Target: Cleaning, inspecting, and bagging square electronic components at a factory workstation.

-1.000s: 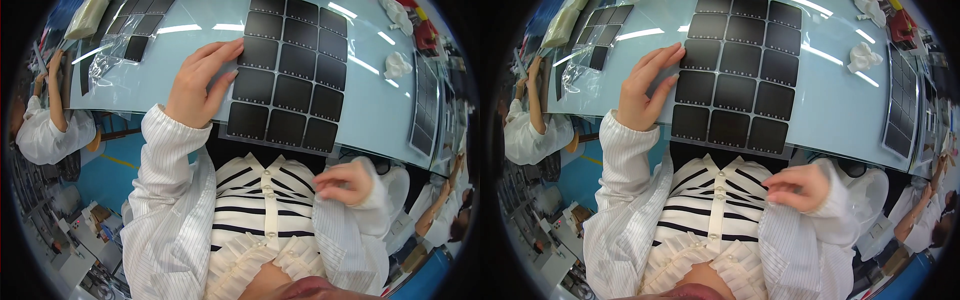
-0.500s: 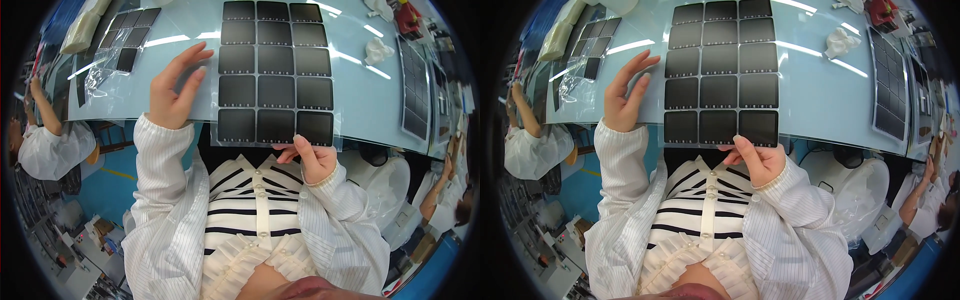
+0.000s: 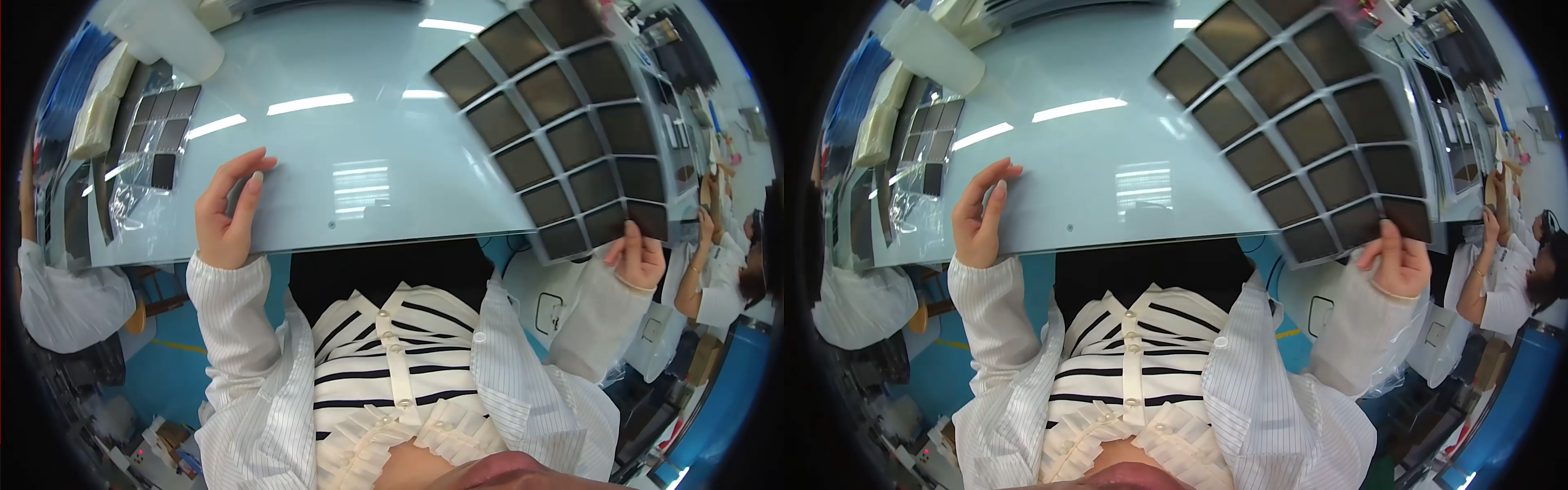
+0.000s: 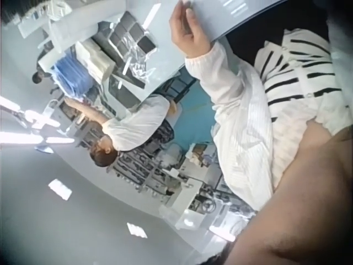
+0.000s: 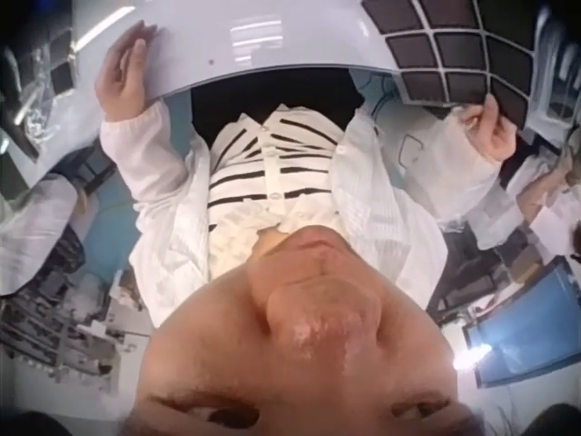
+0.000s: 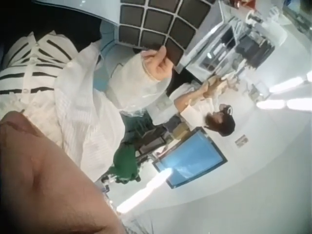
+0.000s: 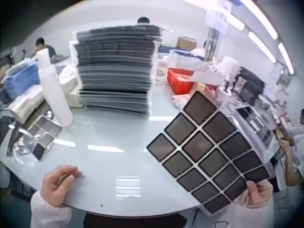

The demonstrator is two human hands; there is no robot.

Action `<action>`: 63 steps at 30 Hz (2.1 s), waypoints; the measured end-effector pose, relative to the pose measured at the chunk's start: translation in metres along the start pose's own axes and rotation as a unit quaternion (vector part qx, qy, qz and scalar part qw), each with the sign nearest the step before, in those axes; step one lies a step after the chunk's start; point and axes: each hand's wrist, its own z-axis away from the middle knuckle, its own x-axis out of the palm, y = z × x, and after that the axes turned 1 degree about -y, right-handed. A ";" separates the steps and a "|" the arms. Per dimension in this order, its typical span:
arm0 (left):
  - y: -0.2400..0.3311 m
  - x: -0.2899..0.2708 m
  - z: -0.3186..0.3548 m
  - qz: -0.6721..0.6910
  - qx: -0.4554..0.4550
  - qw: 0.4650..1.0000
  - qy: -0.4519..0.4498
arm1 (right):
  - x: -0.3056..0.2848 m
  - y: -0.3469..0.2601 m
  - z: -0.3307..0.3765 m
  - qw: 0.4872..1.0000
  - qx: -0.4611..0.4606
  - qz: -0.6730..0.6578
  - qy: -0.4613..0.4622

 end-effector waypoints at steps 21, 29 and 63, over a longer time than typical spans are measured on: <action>0.005 0.002 -0.005 -0.019 0.014 1.000 -0.007 | -0.108 0.103 -0.129 0.969 0.167 -0.032 0.178; 0.007 0.002 -0.006 -0.047 0.046 0.998 -0.022 | -0.087 0.091 -0.109 0.952 0.143 0.134 0.233; -0.001 -0.006 -0.003 -0.030 0.097 0.995 0.010 | 0.267 -0.189 -0.177 0.563 -0.800 0.208 0.016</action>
